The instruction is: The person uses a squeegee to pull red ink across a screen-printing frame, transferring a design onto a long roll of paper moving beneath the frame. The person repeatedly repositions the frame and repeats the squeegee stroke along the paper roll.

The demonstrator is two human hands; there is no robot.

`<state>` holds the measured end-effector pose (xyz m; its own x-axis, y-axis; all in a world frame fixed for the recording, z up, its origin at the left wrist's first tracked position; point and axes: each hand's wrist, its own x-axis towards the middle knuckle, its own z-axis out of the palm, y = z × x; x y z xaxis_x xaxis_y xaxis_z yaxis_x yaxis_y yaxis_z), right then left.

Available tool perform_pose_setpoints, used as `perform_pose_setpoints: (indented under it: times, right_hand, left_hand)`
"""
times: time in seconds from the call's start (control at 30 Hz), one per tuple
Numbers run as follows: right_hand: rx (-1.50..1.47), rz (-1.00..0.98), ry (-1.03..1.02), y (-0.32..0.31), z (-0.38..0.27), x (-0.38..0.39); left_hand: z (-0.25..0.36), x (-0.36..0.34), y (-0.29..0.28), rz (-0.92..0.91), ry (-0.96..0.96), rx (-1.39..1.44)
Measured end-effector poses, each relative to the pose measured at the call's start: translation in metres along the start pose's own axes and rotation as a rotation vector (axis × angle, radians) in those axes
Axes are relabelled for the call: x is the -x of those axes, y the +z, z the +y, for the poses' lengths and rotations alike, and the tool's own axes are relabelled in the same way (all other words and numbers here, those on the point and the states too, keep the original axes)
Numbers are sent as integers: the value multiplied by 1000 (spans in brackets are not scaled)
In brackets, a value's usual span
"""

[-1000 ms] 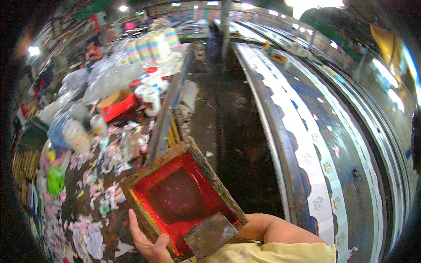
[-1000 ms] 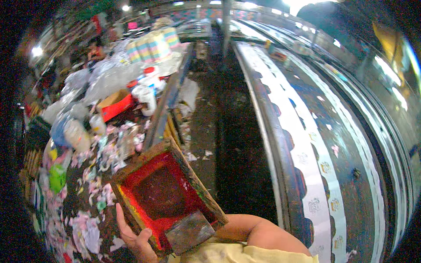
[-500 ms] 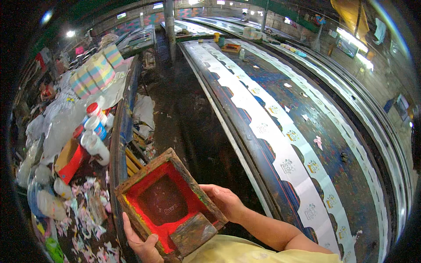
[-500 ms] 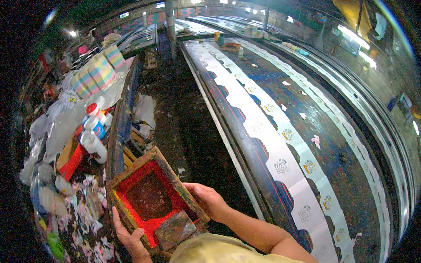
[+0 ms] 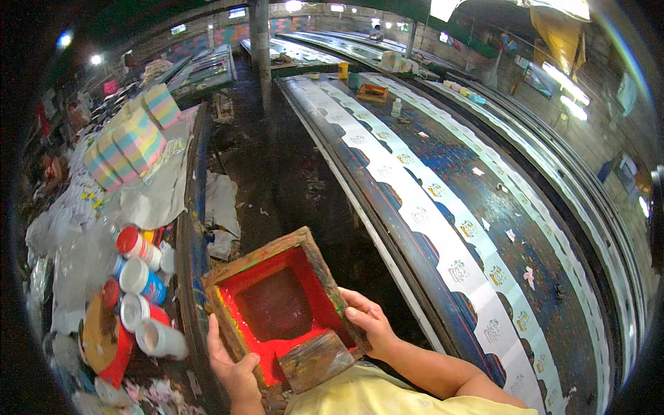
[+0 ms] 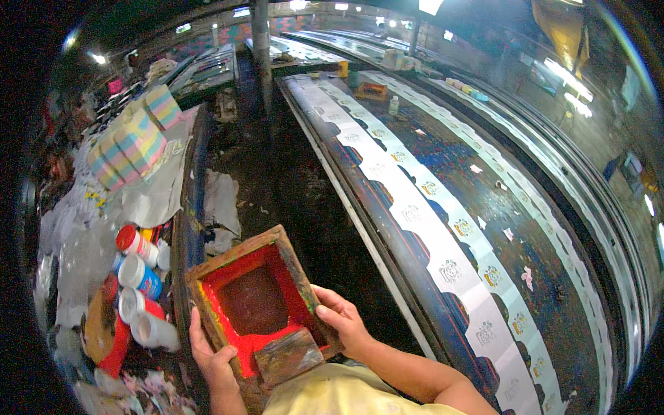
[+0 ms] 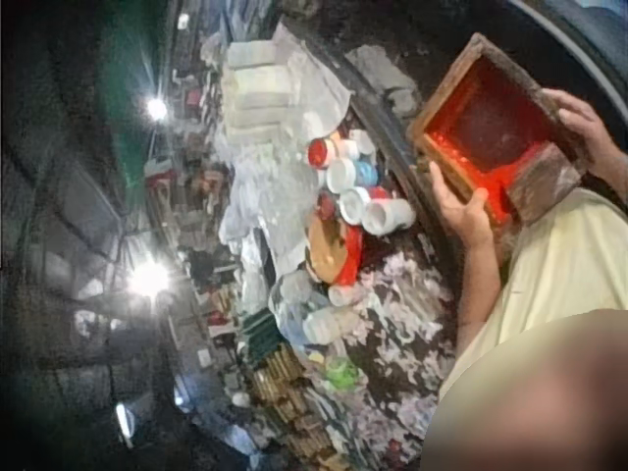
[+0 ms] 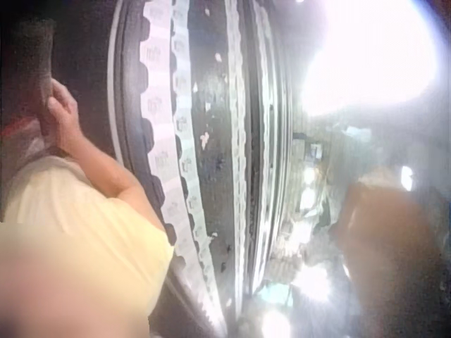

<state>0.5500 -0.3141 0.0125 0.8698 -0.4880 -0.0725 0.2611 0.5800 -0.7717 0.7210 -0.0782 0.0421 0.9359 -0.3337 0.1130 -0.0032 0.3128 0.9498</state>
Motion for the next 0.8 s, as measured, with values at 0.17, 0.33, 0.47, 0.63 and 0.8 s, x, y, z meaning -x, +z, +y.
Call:
perform_pose_setpoints:
  times: [0.17,0.33,0.47,0.63,0.8]
  right_hand:
    - [-71,110,-65,-23,-16,-74]
    - [-124,175,-66,-50,-23,-179]
    - [-120,158,-76,-73,-32,-285]
    - [-53,158,-44,-77,-52,-452]
    - [71,157,48,-67,-55,-603]
  left_hand:
    - [-33,-104,43,-120,-43,25]
    - [-80,-211,76,-90,-96,-68]
    - [-112,-309,107,-113,-110,-109]
    - [-128,-441,144,-100,-1,-148]
    - [-148,-544,147,69,122,-158]
